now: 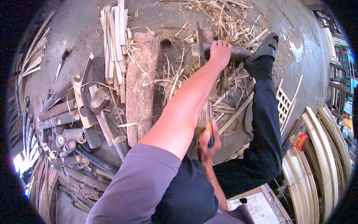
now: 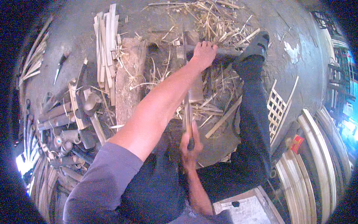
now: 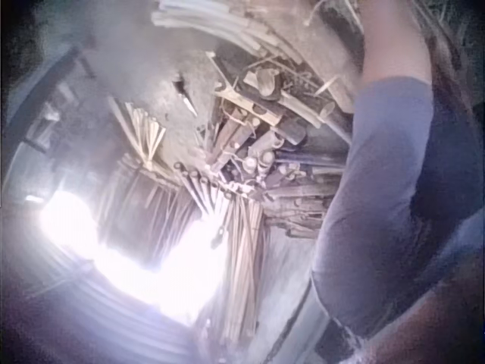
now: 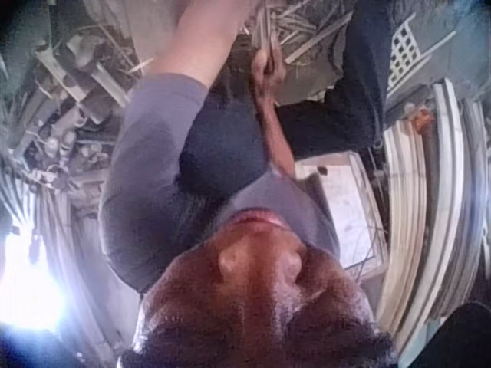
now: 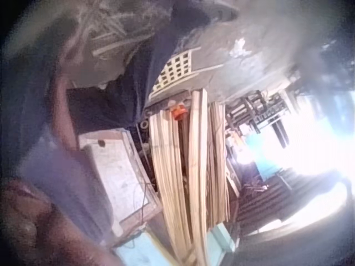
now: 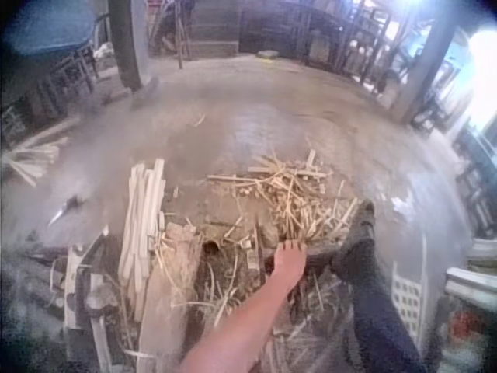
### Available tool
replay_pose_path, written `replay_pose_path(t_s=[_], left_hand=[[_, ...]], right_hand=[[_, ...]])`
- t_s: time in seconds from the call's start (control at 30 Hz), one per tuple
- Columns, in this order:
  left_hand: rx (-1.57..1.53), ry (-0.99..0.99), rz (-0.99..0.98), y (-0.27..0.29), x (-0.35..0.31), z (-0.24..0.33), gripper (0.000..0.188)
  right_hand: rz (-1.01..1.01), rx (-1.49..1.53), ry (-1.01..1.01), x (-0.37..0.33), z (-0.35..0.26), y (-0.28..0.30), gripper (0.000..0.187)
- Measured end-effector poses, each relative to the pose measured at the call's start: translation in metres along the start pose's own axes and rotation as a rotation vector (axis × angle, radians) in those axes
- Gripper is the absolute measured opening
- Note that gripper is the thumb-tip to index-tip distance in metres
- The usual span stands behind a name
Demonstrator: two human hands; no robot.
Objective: The person sits on the floor and works with bamboo pieces, using a saw and a mallet to cut and shape them. They handle multiple bamboo segments, aligning and striking them to form lattice-like structures.
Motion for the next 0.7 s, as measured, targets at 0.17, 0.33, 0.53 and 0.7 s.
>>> replay_pose_path(t_s=[0.17, 0.33, 0.53, 0.7], left_hand=[[0.042, -0.037, 0.017, -0.001, 0.003, -0.004, 0.034], [0.077, -0.011, 0.024, -0.004, 0.001, -0.004, 0.033], [0.02, -0.019, 0.007, -0.008, 0.002, -0.004, 0.028], [0.125, -0.003, 0.203, -0.012, 0.002, -0.008, 0.025]], right_hand=[[0.008, -0.106, 0.18, 0.052, -0.034, -0.023, 0.046], [0.029, -0.016, 0.039, -0.018, 0.002, 0.013, 0.043], [0.005, 0.056, -0.026, 0.031, -0.001, -0.004, 0.045], [0.139, -0.123, 0.324, 0.01, -0.03, 0.004, 0.047]])
Point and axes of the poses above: each hand's wrist, its own x-axis towards the middle knuckle, its own y-axis out of the back of the hand, z = x × y, the point moved 7 cm from there along x, towards the middle knuckle, and after that the axes turned 4 degrees about -z, right-handed, at the moved point
